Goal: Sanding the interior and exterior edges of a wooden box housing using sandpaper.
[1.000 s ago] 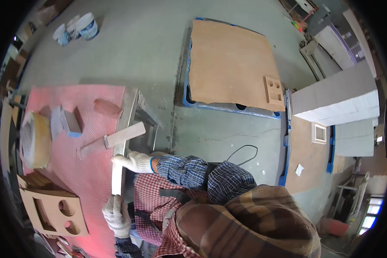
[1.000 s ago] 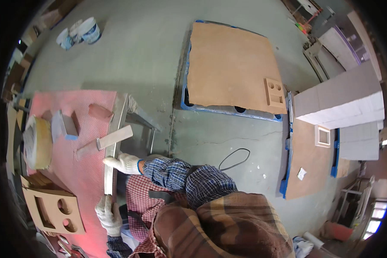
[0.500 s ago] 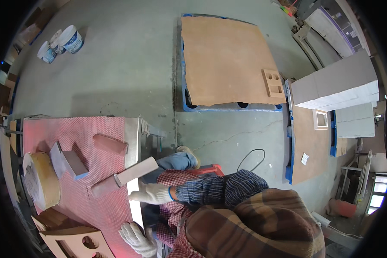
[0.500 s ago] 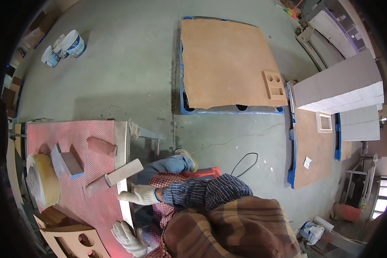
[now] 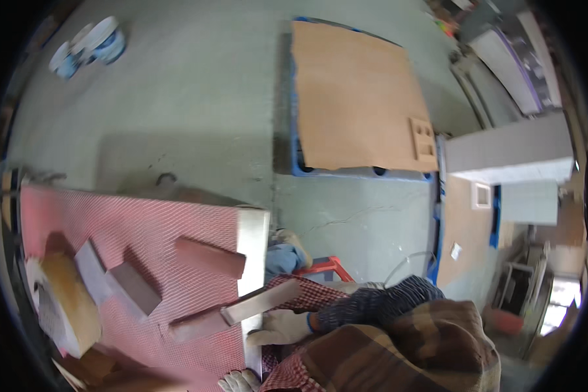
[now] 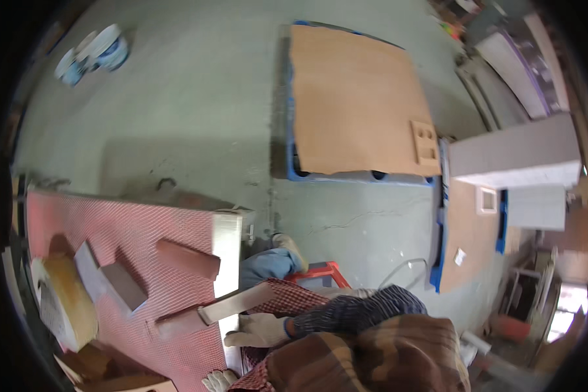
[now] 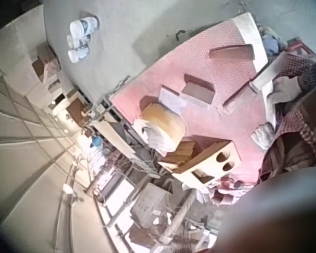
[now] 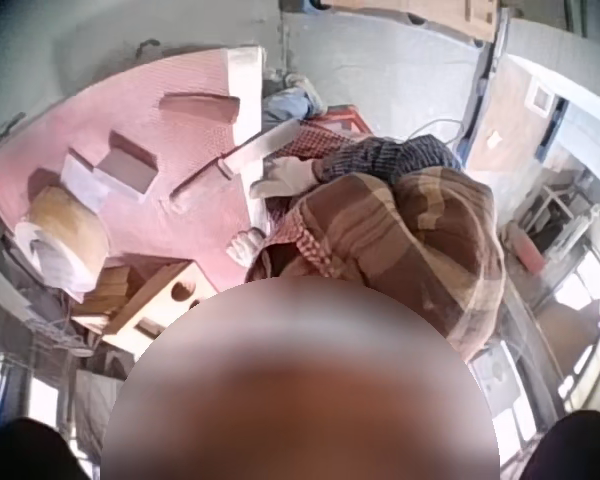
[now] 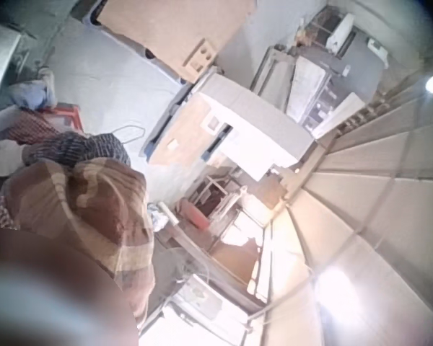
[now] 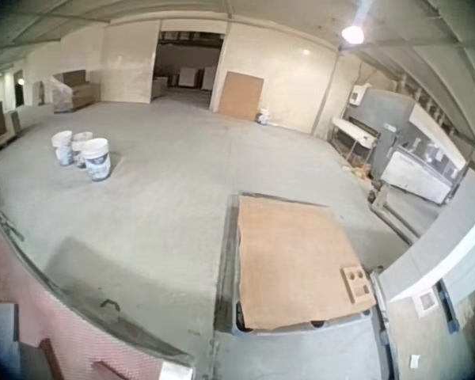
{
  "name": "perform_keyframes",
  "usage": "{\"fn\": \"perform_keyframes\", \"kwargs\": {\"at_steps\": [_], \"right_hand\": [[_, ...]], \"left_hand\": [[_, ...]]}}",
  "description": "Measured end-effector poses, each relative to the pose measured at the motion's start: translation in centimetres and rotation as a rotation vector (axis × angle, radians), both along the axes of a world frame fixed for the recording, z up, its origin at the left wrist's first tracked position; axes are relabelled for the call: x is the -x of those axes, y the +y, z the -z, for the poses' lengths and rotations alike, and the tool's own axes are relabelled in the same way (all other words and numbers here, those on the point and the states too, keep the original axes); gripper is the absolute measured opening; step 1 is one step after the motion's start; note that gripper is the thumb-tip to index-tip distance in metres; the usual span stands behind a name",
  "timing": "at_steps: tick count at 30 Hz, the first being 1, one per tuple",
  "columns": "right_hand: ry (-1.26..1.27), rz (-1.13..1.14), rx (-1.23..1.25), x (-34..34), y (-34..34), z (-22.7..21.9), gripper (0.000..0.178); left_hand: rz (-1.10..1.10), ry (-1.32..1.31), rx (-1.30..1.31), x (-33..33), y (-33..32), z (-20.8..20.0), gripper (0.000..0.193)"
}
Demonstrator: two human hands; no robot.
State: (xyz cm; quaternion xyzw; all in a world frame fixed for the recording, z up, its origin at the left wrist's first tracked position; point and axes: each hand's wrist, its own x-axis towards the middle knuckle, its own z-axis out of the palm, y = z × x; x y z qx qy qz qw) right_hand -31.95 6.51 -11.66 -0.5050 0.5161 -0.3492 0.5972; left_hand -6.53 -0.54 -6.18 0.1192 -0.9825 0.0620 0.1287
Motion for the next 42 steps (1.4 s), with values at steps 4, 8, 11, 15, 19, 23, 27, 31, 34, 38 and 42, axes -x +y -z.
{"fn": "perform_keyframes", "kwargs": {"at_steps": [4,8,11,15,19,23,27,31,34,38,42], "right_hand": [[0.077,0.256,0.202,-1.5,2.8,1.3,0.027],[0.234,0.129,0.309,1.4,2.8,-0.5,0.024],[0.205,0.16,0.375,2.1,2.9,-0.7,0.029],[0.214,0.099,0.245,2.9,3.2,0.0,0.032],[0.155,0.157,-0.074,3.2,3.0,-1.4,0.028],[0.226,-0.004,-0.221,5.2,1.2,-4.9,0.036],[0.165,-0.78,-0.297,9.6,2.3,-3.9,0.04],[0.184,-0.599,-0.466,12.7,-1.0,-16.2,0.031],[0.542,-0.713,-0.157,14.6,-5.3,-21.1,0.032],[0.66,-0.167,0.039,9.7,-15.5,-28.8,0.028],[0.916,-0.152,0.208,4.6,-24.7,-31.7,0.043]], "left_hand": [[-0.18,-0.173,-0.154,-0.1,1.0,-0.7,0.018],[-0.225,-0.097,-0.395,5.7,-0.8,-5.5,0.017],[-0.29,-0.074,-0.336,5.9,-0.4,-6.2,0.023],[-0.271,-0.011,-0.358,5.1,-0.1,-6.4,0.032],[-0.258,-0.035,-0.452,4.7,0.2,-7.2,0.045],[-0.264,-0.002,-0.479,3.4,0.9,-6.6,0.054],[-0.215,0.045,-0.558,2.7,0.6,-6.6,0.047],[-0.21,0.075,-0.749,1.4,-1.1,-8.3,0.04],[-0.337,0.242,-0.775,0.9,-2.3,-8.9,0.034],[-0.713,0.578,-0.644,1.5,-9.7,-12.8,0.029],[-1.017,0.73,-0.673,2.0,-20.0,-19.0,0.049]]}}
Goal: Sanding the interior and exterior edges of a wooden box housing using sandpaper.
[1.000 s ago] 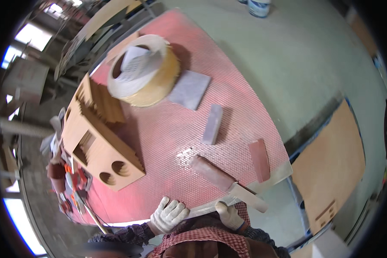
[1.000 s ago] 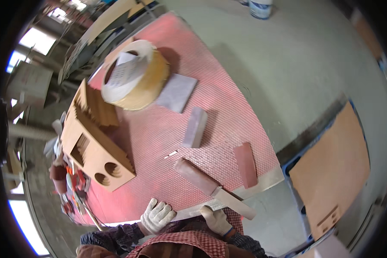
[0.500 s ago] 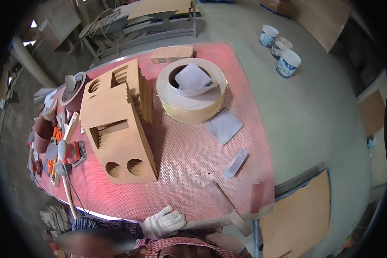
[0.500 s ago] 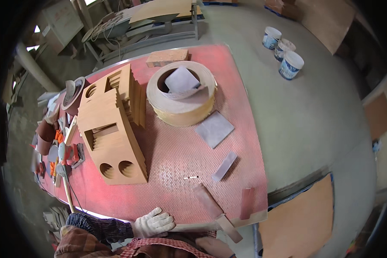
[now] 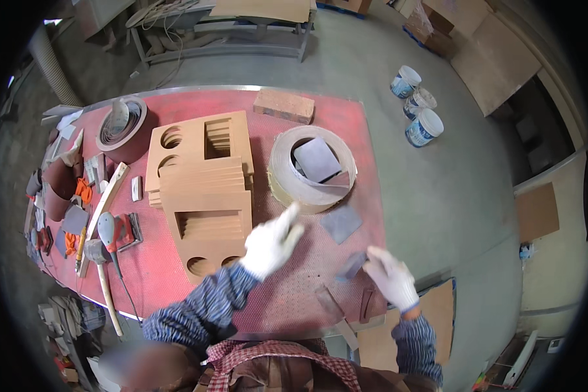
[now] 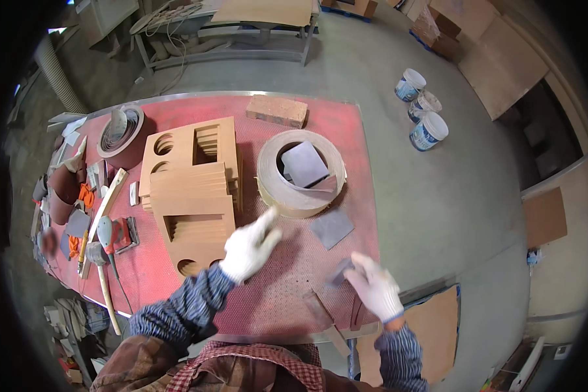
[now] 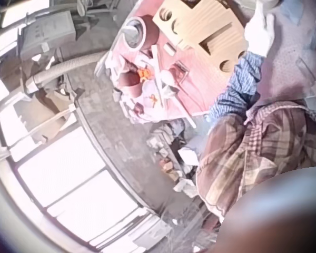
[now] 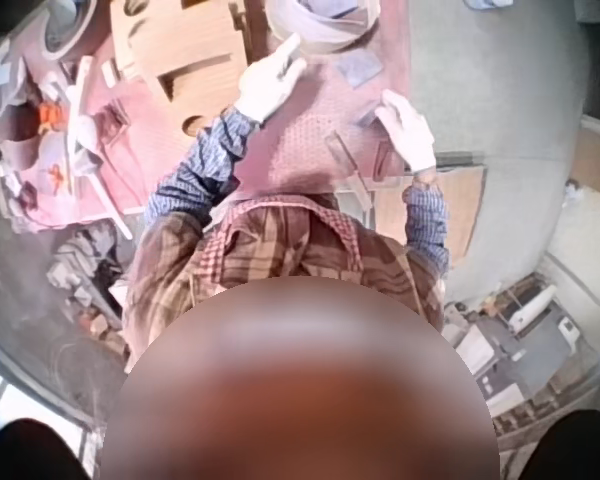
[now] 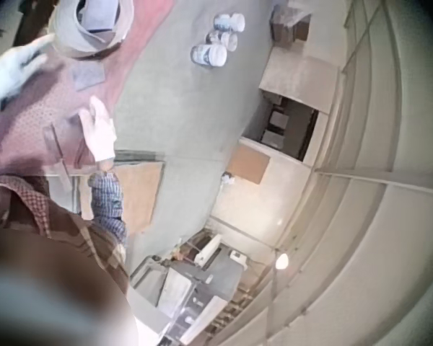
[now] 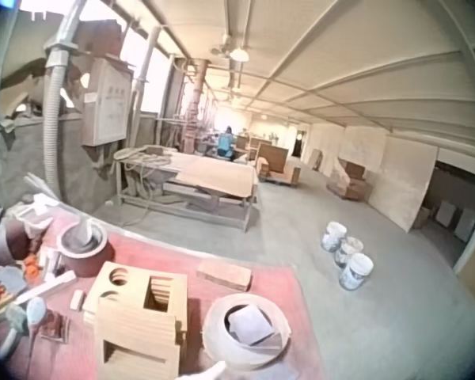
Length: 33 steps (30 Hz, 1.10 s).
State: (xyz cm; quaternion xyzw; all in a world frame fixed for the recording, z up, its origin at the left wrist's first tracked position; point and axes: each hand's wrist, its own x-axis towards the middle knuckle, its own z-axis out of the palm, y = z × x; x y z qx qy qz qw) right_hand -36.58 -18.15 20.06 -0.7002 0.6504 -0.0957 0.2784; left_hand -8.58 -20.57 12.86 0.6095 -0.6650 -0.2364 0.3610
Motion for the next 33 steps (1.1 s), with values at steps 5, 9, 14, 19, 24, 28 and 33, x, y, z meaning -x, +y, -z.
{"fn": "perform_keyframes", "kwargs": {"at_steps": [5,9,14,19,24,28,33], "right_hand": [[-0.007,-0.109,0.241,-4.0,-7.6,0.2,0.047],[-0.049,-0.079,0.255,-5.3,-12.5,1.1,0.047],[-0.117,-0.138,0.31,-6.0,-16.2,1.0,0.046],[-0.259,-0.204,0.121,-6.6,-18.3,1.8,0.047],[-1.209,-0.057,-0.39,-6.3,-18.6,2.3,0.044],[-1.217,-0.082,-0.445,-7.2,-18.3,3.3,0.044],[-0.808,0.034,-0.218,-7.4,-19.4,6.0,0.043]], "left_hand": [[0.039,-0.004,-0.191,0.7,-9.9,0.0,0.051],[0.169,-0.199,-0.388,0.3,-13.8,0.2,0.051],[0.183,-0.264,-0.377,-0.6,-15.8,-2.3,0.049],[0.122,-0.297,-0.252,-1.1,-17.7,-4.3,0.047],[0.07,-0.205,-0.247,-0.7,-20.3,-9.9,0.053],[0.141,-0.067,-0.495,-2.3,-21.2,-12.6,0.034],[0.397,0.206,-0.406,-7.8,-23.8,-9.1,0.023]]}}
